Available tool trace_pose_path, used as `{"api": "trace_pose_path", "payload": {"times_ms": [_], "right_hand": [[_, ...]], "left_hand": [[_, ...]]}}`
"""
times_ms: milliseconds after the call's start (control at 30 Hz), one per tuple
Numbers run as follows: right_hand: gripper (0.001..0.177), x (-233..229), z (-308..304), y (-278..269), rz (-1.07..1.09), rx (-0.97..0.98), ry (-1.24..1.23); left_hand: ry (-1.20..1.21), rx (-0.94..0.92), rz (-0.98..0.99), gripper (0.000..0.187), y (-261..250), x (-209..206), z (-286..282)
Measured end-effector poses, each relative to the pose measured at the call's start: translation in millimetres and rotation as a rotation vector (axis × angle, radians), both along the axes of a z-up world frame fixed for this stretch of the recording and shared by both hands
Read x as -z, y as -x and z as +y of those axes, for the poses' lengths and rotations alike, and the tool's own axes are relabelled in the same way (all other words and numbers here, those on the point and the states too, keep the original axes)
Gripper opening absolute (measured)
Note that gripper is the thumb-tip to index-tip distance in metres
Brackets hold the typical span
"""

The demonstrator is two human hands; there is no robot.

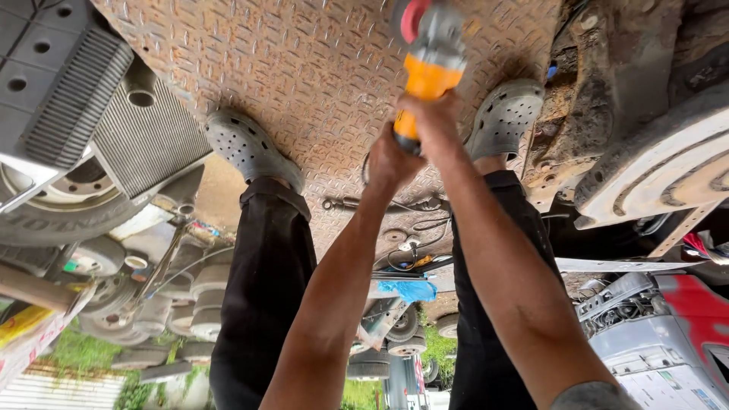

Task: The person sits on a rusted metal platform in a vehicle parts yard, holds an angle grinder with both hands, and moves the running grinder over the platform surface among scattered bolts and vehicle components, repositioning it repeatedly.

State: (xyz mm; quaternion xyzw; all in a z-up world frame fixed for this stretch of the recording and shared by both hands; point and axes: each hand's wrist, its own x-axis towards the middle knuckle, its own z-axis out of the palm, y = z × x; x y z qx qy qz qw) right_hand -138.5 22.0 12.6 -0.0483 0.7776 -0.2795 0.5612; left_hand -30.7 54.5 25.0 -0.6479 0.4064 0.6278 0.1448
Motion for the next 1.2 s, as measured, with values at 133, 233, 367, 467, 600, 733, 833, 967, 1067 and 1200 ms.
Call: {"api": "trace_pose_path", "payload": {"times_ms": [133, 233, 367, 467, 600, 733, 833, 967, 1067, 1200], "right_hand": [[0.043, 1, 13, -9, -0.141, 0.112, 0.086], [0.047, -2, -14, 10, -0.068, 0.152, -0.038], [0.038, 4, -12, 24, -0.007, 0.092, 0.012], [0.044, 9, 18, 13, -0.144, 0.158, 0.033], [0.044, 14, 19, 31, -0.148, 0.241, 0.141], [0.044, 7, -16, 65, -0.010, 0.117, 0.024], [0.044, 3, -19, 61, 0.036, 0.061, -0.030], [0.042, 3, 21, 46, -0.194, 0.289, 0.103], [0.043, 6, 30, 59, -0.128, 0.179, 0.002], [0.043, 7, 19, 101, -0.071, 0.239, 0.029]], "left_hand": [[0.056, 0.028, -0.008, 0.077, -11, 1, 10], [0.172, 0.036, 0.027, 0.077, 4, 26, -1], [0.144, 0.062, 0.062, 0.082, 17, 24, -12], [0.059, 0.062, 0.013, 0.080, 6, 16, 17], [0.057, 0.150, 0.021, 0.074, 22, 12, 2], [0.005, 0.081, 0.047, 0.078, 63, 17, -22], [0.051, -0.002, 0.044, 0.075, 62, 2, -27], [-0.080, 0.143, -0.041, 0.073, 40, 3, 12], [0.009, 0.154, -0.013, 0.072, 51, 6, 17], [-0.013, 0.192, 0.026, 0.075, 94, 7, -10]]}}
